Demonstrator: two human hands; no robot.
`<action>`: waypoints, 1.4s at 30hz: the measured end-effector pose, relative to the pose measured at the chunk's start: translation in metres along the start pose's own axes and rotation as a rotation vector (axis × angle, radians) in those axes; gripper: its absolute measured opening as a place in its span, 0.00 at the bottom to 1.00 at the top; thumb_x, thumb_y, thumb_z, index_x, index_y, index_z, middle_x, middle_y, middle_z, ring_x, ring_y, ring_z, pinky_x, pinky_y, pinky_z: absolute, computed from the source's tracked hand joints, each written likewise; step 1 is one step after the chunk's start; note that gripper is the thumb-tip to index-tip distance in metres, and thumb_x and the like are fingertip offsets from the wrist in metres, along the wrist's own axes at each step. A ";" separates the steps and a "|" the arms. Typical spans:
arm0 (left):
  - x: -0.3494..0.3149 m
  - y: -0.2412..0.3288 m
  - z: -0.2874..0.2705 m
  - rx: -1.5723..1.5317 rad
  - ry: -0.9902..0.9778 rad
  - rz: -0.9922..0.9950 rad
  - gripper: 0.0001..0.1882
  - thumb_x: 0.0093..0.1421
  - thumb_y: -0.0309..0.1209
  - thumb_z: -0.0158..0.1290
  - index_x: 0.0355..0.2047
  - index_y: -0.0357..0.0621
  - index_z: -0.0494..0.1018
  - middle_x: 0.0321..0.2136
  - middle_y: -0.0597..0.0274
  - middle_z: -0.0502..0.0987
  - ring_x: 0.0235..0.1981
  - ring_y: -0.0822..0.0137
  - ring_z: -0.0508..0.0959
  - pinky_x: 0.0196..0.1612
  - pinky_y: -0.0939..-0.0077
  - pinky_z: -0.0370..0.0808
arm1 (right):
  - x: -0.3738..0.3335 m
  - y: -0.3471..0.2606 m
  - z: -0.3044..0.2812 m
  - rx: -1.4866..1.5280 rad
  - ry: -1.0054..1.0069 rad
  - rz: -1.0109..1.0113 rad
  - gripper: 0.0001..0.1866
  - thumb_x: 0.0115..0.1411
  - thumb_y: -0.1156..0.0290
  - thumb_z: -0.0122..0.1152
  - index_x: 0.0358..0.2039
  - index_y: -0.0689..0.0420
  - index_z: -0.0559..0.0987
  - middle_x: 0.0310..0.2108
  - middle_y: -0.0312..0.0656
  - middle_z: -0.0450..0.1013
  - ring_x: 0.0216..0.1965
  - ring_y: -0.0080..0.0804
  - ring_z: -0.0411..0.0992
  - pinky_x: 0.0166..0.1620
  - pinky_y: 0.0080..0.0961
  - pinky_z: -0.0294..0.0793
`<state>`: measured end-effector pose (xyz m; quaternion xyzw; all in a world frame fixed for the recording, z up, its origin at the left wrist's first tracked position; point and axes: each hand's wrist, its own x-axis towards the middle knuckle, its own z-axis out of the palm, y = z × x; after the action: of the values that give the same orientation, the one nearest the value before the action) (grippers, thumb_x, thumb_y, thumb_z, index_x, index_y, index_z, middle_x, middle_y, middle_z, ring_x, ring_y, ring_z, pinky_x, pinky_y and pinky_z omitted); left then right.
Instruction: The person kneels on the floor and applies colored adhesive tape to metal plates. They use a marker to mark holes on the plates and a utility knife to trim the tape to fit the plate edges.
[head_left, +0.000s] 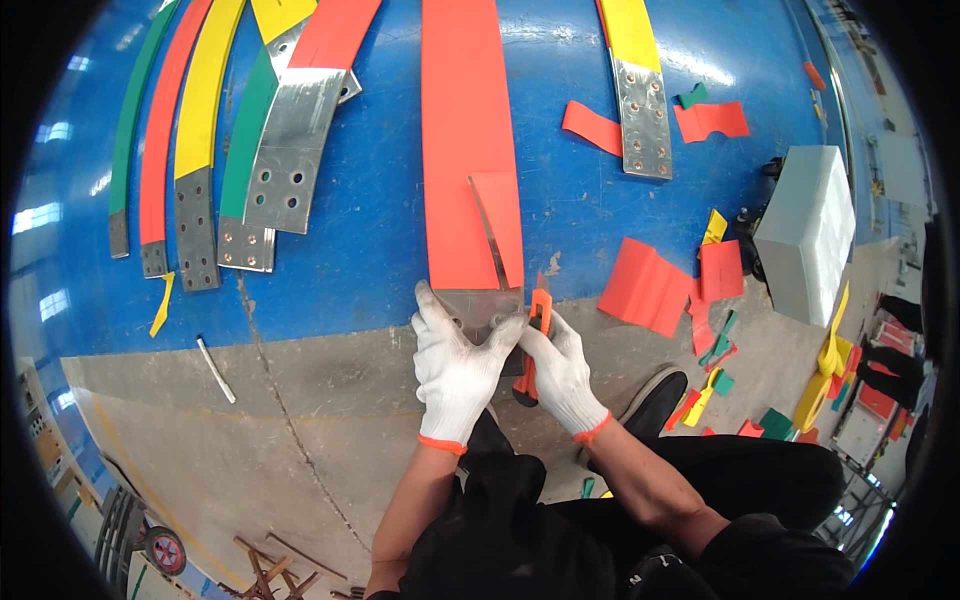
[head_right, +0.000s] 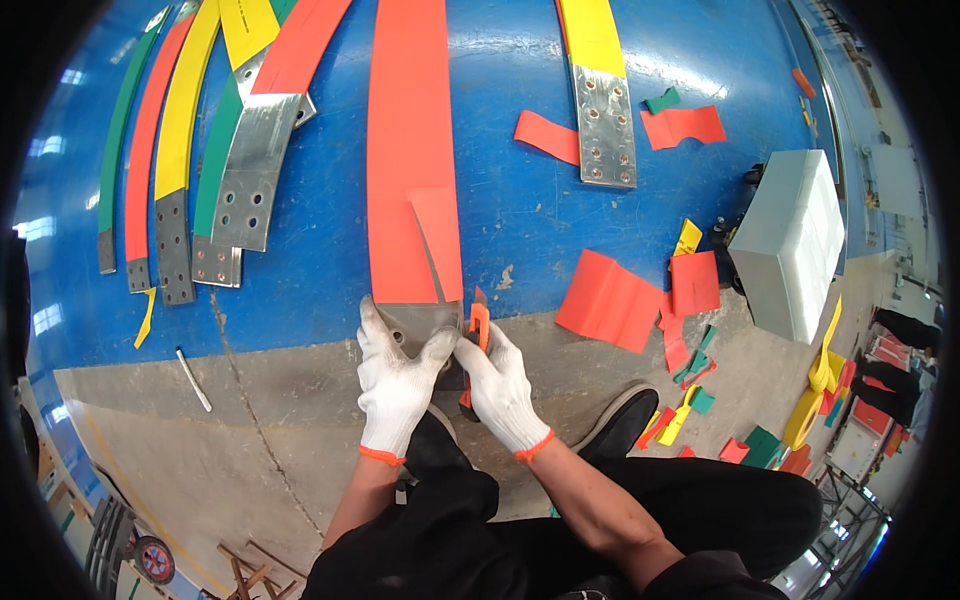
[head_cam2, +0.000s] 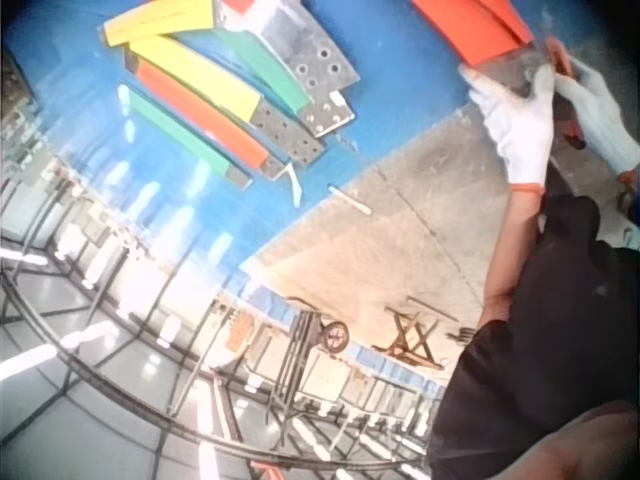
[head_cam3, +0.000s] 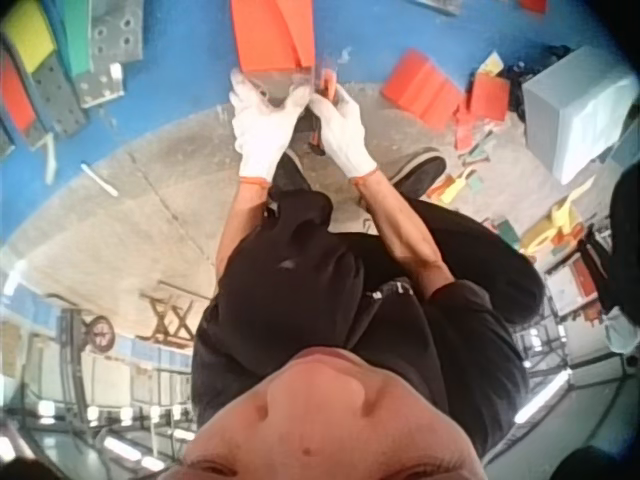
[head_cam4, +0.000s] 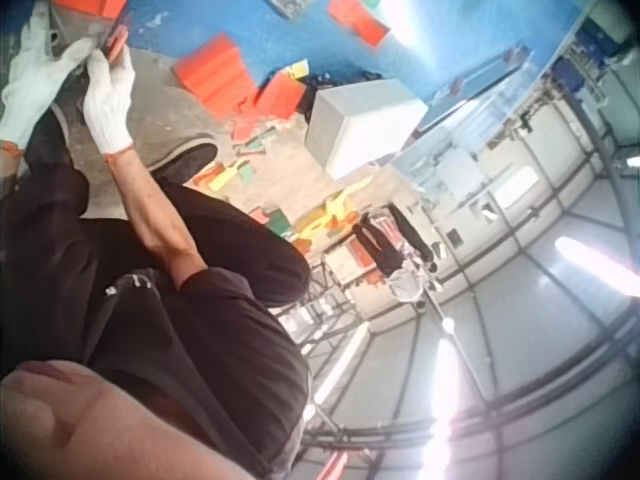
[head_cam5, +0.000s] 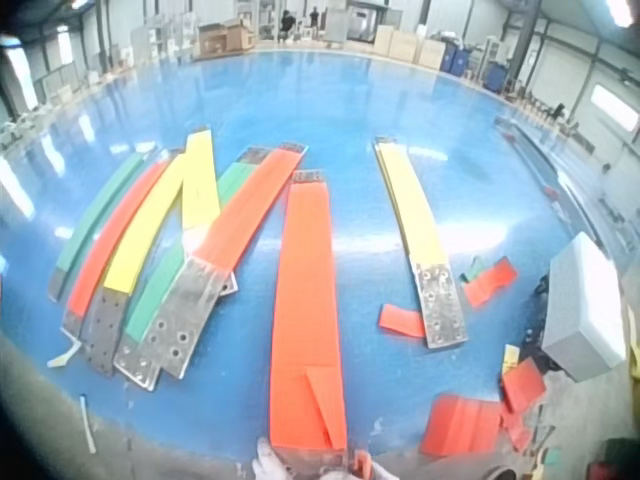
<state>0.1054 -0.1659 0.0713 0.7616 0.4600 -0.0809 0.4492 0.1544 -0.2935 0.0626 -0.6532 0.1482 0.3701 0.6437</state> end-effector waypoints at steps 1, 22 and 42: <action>0.000 -0.004 -0.001 -0.200 -0.030 -0.015 0.65 0.51 0.56 0.74 0.77 0.36 0.48 0.61 0.39 0.71 0.55 0.45 0.81 0.52 0.54 0.83 | -0.007 -0.007 0.006 -0.063 0.006 0.017 0.19 0.71 0.69 0.60 0.57 0.67 0.77 0.45 0.39 0.79 0.45 0.21 0.73 0.49 0.24 0.75; -0.035 -0.082 0.003 -0.941 -0.542 -0.108 0.59 0.54 0.40 0.72 0.77 0.34 0.49 0.69 0.54 0.63 0.72 0.63 0.60 0.75 0.67 0.54 | 0.073 -0.152 0.012 -1.124 -0.498 -0.883 0.16 0.69 0.65 0.61 0.54 0.57 0.79 0.41 0.56 0.81 0.42 0.57 0.81 0.42 0.45 0.81; -0.052 -0.085 -0.006 -0.938 -0.555 -0.090 0.63 0.54 0.41 0.73 0.78 0.34 0.44 0.73 0.49 0.59 0.74 0.59 0.59 0.76 0.61 0.55 | 0.064 -0.191 0.054 -1.578 -0.656 -0.692 0.10 0.68 0.67 0.60 0.42 0.59 0.81 0.24 0.52 0.78 0.28 0.54 0.79 0.32 0.46 0.79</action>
<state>0.0082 -0.1795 0.0510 0.4093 0.3430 -0.0842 0.8413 0.3097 -0.1994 0.1650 -0.7731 -0.5405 0.3175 0.0964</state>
